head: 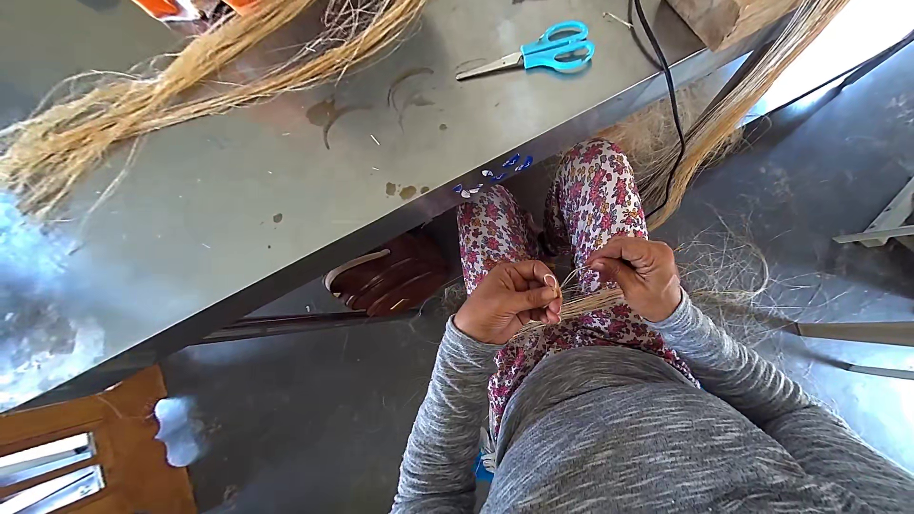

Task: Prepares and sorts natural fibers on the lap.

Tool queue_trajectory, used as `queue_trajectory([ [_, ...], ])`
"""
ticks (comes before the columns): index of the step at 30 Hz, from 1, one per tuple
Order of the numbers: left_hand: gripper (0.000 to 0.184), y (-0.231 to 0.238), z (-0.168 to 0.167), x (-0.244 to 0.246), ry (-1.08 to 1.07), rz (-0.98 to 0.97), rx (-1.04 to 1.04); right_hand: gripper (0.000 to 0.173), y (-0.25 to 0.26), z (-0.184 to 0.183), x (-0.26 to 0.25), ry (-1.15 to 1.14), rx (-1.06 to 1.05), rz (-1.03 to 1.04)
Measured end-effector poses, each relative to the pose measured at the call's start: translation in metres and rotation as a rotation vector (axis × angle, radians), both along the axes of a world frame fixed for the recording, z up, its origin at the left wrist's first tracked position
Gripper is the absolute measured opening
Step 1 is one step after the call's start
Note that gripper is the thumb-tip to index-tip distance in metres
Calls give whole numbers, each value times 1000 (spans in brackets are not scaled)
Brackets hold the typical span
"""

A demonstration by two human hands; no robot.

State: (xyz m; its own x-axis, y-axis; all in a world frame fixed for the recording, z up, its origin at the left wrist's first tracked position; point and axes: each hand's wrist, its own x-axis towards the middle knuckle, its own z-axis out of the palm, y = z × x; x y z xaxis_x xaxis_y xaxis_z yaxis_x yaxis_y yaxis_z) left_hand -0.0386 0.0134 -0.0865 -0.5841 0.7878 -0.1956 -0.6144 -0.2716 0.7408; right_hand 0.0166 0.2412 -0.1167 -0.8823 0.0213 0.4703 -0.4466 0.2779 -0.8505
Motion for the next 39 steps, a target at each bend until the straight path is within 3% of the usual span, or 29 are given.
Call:
queue_trajectory([
  [4,21,-4,6,-3,67,113,-92,12,6,4,4,-52,-2,51],
  [7,22,-2,7,-4,78,131,-111,24,6,4,6,-4,-47,44],
  [13,21,0,2,-4,42,114,-105,8,7,-1,6,242,176,-85],
  [18,18,-1,-1,-5,5,97,-67,10,6,-7,5,355,272,-166],
  [21,20,1,1,-3,3,97,-62,14,6,-6,5,293,237,-171],
  [28,20,10,4,5,3,71,-29,18,4,-2,5,-41,-68,-46],
  [34,20,24,3,8,61,21,17,32,-8,7,11,-612,-699,150],
  [39,20,34,1,10,157,44,-68,31,-19,17,16,-747,-841,122],
])
